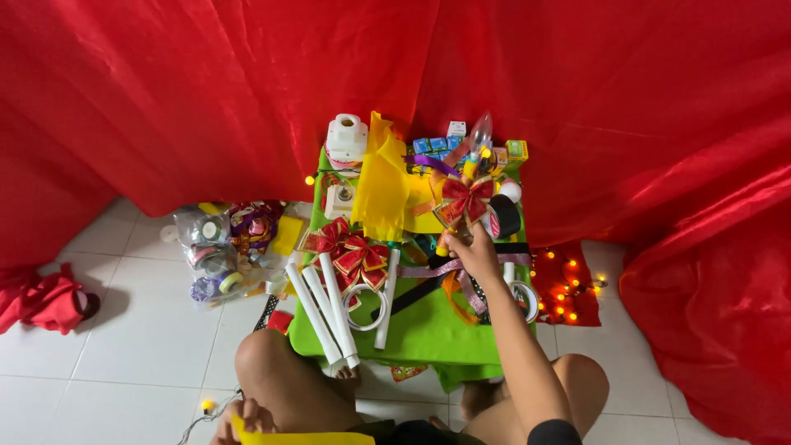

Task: The person is assembling various decorative items, including ribbons and paper tubes, using tape and scissors on a small craft table.

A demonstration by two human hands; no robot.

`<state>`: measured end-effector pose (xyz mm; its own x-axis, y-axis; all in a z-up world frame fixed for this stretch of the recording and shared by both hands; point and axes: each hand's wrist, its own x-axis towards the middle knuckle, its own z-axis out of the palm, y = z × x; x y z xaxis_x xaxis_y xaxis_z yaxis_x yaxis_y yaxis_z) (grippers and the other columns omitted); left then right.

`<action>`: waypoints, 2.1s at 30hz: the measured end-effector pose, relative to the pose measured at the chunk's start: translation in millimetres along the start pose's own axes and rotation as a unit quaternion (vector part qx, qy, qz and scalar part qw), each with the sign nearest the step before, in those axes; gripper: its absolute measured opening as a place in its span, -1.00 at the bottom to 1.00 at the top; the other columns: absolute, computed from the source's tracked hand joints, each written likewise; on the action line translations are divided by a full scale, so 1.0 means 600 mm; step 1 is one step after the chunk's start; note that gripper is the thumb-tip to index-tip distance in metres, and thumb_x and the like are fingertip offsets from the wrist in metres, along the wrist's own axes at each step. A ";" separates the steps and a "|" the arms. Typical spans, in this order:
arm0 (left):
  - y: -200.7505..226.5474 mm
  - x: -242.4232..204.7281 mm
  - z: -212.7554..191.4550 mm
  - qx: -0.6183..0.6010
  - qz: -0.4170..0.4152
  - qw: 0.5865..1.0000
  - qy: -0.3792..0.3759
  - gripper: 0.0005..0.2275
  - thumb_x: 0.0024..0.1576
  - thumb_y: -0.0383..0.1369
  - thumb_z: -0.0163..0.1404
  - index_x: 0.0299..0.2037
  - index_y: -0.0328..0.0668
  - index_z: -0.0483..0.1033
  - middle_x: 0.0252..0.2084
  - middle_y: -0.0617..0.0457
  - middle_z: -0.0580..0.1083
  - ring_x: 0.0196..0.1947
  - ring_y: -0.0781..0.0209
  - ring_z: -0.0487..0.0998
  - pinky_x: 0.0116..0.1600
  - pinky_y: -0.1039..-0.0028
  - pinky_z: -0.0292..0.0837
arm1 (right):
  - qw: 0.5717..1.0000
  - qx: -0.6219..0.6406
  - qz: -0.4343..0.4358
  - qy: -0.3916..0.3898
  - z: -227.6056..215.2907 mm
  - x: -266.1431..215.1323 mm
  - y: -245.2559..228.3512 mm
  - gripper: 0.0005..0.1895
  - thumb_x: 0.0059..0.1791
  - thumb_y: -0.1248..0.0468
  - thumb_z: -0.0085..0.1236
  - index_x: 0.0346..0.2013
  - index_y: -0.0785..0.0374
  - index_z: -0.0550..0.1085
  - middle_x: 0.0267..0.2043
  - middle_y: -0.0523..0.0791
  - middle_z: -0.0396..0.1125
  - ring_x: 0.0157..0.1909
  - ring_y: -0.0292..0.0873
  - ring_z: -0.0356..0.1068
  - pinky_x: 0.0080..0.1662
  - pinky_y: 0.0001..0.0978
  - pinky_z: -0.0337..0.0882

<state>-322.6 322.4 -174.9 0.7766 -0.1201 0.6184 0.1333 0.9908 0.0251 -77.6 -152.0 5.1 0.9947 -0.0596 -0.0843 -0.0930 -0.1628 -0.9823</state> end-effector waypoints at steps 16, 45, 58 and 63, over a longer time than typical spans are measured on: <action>0.007 -0.046 -0.033 0.060 -0.141 0.982 0.108 -0.68 0.28 -0.30 0.10 0.05 -0.48 0.44 0.17 -0.28 0.29 0.13 -0.18 0.41 0.20 0.15 0.34 | 0.989 -0.066 0.047 0.121 0.017 0.121 0.136 -0.43 -0.06 0.35 0.33 0.20 0.45 0.37 0.08 0.19 0.39 -0.28 -0.03 0.56 -0.29 -0.27 0.65; 0.021 -0.074 -0.048 0.056 -0.140 0.972 0.182 -0.69 0.26 -0.30 0.11 0.04 -0.44 0.49 0.16 -0.25 0.28 0.07 -0.15 0.46 0.13 0.17 0.44 | 0.980 -0.191 0.050 0.032 0.003 0.079 0.065 -0.58 0.01 0.28 0.23 0.06 0.37 0.30 -0.29 -0.05 0.49 -0.34 -0.20 0.53 -0.28 -0.45 0.56; 0.028 -0.094 -0.063 0.065 -0.137 0.970 0.188 -0.69 0.31 -0.27 0.07 0.06 -0.45 0.46 0.25 -0.26 0.27 0.15 -0.20 0.46 0.19 0.07 0.43 | 0.969 -0.229 0.012 0.090 0.022 0.081 0.102 -0.54 -0.02 0.21 0.27 0.05 0.40 0.35 -0.42 -0.09 0.49 -0.45 -0.20 0.52 -0.42 -0.45 0.46; 0.025 -0.091 -0.064 0.060 -0.133 0.971 0.187 -0.68 0.28 -0.29 0.10 0.05 -0.49 0.46 0.18 -0.28 0.26 0.08 -0.18 0.42 0.14 0.16 0.39 | 0.954 -0.284 -0.010 0.096 0.036 0.085 0.113 -0.58 -0.02 0.19 0.27 -0.04 0.41 0.35 -0.29 -0.01 0.44 -0.40 -0.12 0.51 -0.39 -0.39 0.49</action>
<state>-339.2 341.5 -238.6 0.8971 -0.3646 0.2495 0.3039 0.9192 0.2504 -32.4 -145.0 -69.3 0.9752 -0.2207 0.0188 -0.1375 -0.6697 -0.7298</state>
